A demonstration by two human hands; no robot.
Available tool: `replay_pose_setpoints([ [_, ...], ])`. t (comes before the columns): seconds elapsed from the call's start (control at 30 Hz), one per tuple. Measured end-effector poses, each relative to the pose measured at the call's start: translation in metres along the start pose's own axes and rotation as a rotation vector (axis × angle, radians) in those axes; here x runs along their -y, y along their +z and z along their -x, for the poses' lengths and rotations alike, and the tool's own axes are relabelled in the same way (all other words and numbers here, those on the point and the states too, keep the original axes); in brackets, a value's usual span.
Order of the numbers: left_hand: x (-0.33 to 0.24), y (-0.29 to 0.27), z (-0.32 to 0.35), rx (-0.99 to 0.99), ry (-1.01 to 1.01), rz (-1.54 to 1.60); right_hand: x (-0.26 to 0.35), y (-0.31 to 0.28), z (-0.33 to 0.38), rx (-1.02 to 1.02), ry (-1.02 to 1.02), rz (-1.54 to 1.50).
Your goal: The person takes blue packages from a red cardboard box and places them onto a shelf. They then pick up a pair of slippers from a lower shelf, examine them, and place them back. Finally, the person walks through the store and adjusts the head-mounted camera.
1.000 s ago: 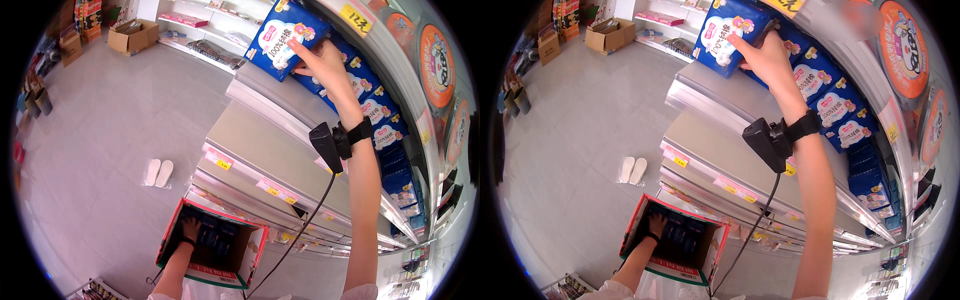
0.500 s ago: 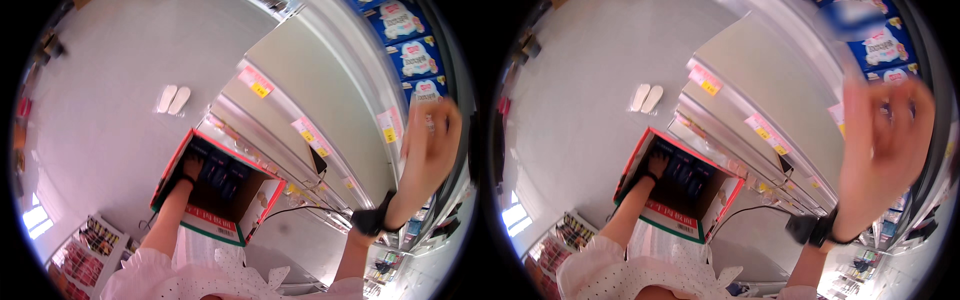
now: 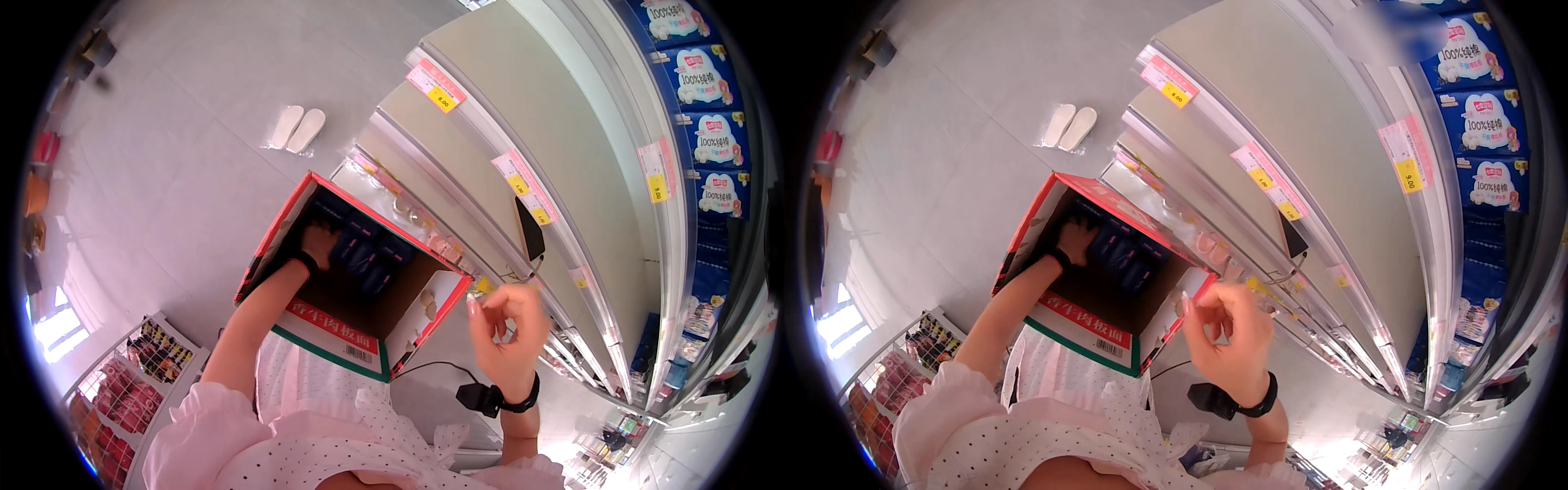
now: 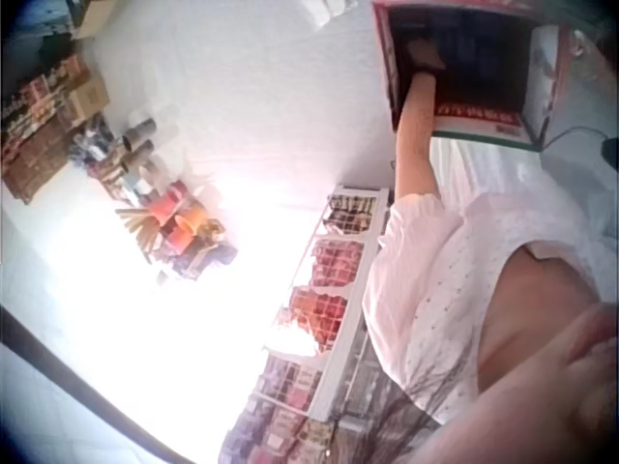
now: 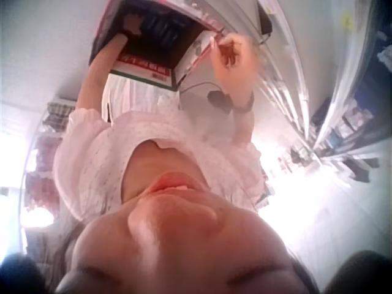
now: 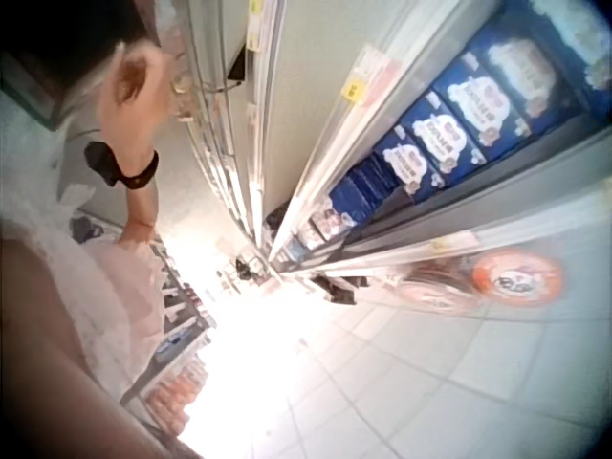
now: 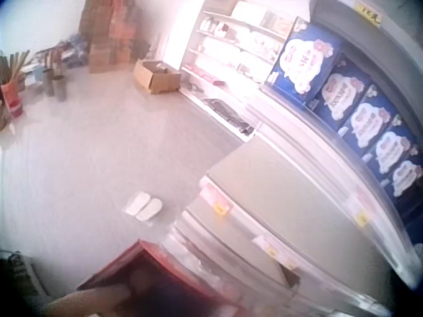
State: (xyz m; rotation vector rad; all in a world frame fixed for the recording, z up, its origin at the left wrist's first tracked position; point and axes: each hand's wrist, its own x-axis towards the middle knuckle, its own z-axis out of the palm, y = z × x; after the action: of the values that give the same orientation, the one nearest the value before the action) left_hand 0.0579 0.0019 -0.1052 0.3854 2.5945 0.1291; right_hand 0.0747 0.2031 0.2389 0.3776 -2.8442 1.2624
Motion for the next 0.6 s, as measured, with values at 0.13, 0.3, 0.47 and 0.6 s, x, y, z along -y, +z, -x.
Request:
replay_pose_setpoints([
  [0.13, 0.005, -0.114, 0.045, 0.12, 0.169, 0.354, -0.01, 0.015, -0.003, 0.126, -0.123, 0.039],
  [0.3, 0.004, -0.238, 0.099, 0.008, 0.626, 1.092, -0.02, 0.02, -0.006, 0.3, -0.081, -0.019],
  [0.47, 0.008, -0.277, 0.113, -0.164, 1.066, 1.18, 0.011, -0.001, -0.032, 0.539, 0.093, -0.134],
  [0.6, -0.016, -0.312, 0.122, 0.001, 1.221, 1.03, 0.003, -0.002, -0.038, 0.811, 0.059, -0.297],
])
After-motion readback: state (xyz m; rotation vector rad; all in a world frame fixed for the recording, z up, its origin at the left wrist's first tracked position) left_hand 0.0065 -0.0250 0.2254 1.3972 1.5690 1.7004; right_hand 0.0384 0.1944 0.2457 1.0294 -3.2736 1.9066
